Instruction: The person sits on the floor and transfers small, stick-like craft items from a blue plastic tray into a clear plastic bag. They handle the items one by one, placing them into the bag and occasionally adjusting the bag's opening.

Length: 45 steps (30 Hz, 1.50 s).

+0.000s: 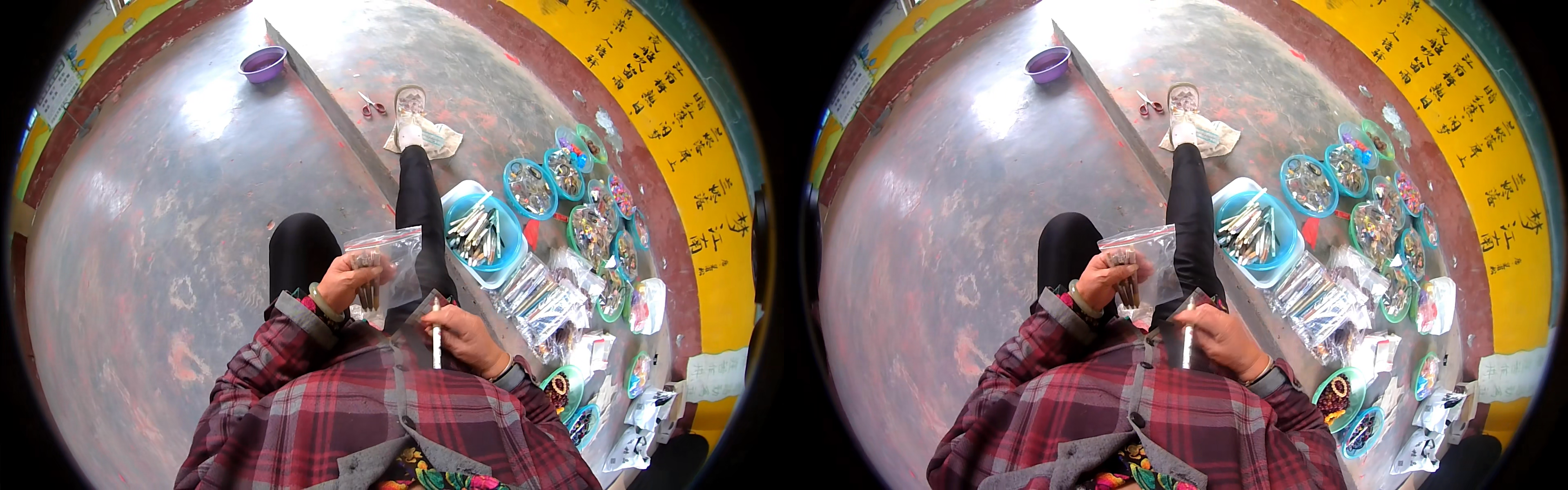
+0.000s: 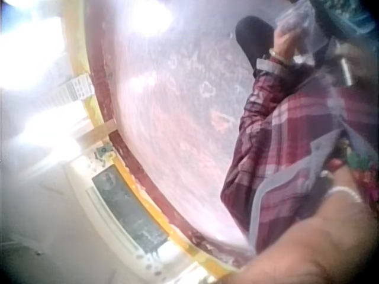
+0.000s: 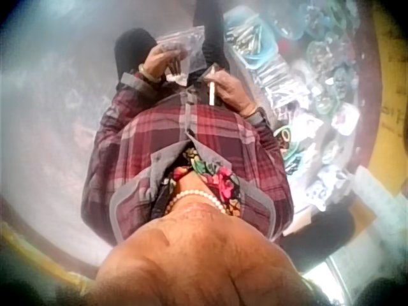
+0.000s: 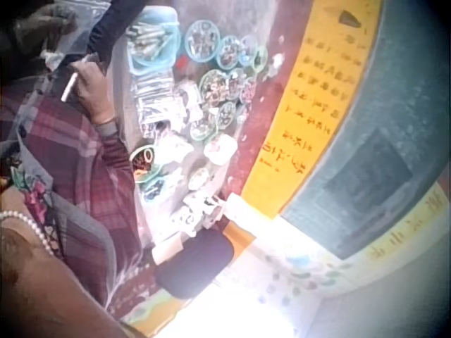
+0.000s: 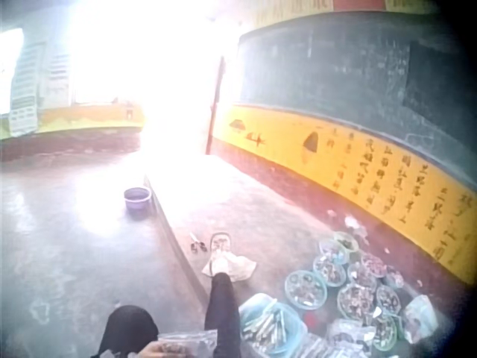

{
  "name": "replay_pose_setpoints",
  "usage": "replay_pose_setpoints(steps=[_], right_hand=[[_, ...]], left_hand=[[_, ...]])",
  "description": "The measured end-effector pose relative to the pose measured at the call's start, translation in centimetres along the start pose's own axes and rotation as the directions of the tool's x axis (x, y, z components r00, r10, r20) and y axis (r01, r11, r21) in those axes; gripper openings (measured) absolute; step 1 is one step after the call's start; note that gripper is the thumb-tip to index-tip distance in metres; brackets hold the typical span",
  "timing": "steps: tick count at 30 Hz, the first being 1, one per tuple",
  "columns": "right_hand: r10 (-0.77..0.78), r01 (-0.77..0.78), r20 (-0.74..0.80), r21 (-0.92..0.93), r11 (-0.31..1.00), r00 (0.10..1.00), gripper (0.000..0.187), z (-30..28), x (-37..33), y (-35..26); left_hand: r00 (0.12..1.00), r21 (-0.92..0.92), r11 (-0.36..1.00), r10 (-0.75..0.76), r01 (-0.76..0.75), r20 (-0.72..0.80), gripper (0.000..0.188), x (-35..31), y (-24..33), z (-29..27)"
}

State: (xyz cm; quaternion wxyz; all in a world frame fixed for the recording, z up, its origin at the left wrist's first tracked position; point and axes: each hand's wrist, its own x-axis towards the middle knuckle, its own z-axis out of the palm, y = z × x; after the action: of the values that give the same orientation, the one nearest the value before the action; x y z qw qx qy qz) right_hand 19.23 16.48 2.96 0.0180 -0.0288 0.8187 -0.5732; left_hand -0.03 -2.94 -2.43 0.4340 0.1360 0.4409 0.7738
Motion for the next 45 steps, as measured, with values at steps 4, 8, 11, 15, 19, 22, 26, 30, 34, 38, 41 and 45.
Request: replay_pose_setpoints(steps=[4,8,11,15,19,22,26,30,34,38,41,45], right_hand=[[-0.136,0.093,-0.117,-0.317,0.944,0.984,0.037,0.4,0.1,-1.4],[-0.416,0.225,-0.234,-0.566,0.793,0.879,0.037,-1.5,2.0,-3.0],[-0.506,0.247,-0.136,-0.747,0.617,0.852,0.038,-2.8,3.3,-2.4],[-0.405,0.087,-0.342,-0.663,0.743,0.848,0.029,-4.0,4.7,-1.8],[-0.06,0.224,-0.537,0.246,0.943,0.841,0.025,-3.6,6.6,-4.5],[-0.016,0.247,-0.487,0.414,0.876,0.873,0.026,-3.2,7.4,-5.8],[-0.065,0.255,-0.459,0.367,0.895,0.886,0.025,-1.6,8.5,-5.1],[-0.083,0.214,-0.418,0.279,0.936,0.905,0.025,-0.8,9.3,-4.6],[-0.074,0.189,-0.377,0.279,0.941,0.923,0.023,-0.4,9.8,-3.6],[-0.061,0.174,-0.391,0.26,0.95,0.918,0.043,0.0,10.0,-2.5],[-0.05,0.144,-0.447,0.18,0.973,0.893,0.062,-0.1,9.8,-2.9],[-0.039,0.168,-0.507,0.21,0.963,0.861,0.065,-0.3,9.8,-3.1]], left_hand=[[1.0,-0.054,0.998,0.013,-0.012,0.014,0.022,-0.1,0.0,-0.1],[0.999,0.064,0.998,0.015,-0.018,0.04,0.022,0.0,-0.4,-0.5],[0.999,0.122,0.992,0.024,-0.029,0.047,0.023,0.0,-0.8,-0.6],[0.995,0.142,0.989,0.021,-0.035,0.1,0.023,0.0,-1.0,-0.8],[0.994,0.144,0.989,-0.001,-0.016,0.112,0.023,-0.2,-1.0,-0.7],[0.992,0.155,0.988,-0.012,-0.008,0.123,0.024,-0.2,-1.2,-0.5],[0.99,0.213,0.976,0.008,-0.038,0.14,0.025,-0.2,-1.6,-0.4],[0.988,0.267,0.963,-0.016,-0.026,0.156,0.024,-0.2,-1.3,-0.4],[0.987,0.273,0.962,-0.047,0.004,0.151,0.025,-0.3,-1.2,-0.4],[0.983,0.273,0.962,-0.031,-0.02,0.183,0.025,-0.3,-1.3,-0.6],[0.985,0.317,0.948,-0.088,0.036,0.152,0.025,-0.3,-1.1,-0.6],[0.985,0.26,0.966,-0.042,-0.003,0.169,0.026,-0.4,-1.0,-0.2]])
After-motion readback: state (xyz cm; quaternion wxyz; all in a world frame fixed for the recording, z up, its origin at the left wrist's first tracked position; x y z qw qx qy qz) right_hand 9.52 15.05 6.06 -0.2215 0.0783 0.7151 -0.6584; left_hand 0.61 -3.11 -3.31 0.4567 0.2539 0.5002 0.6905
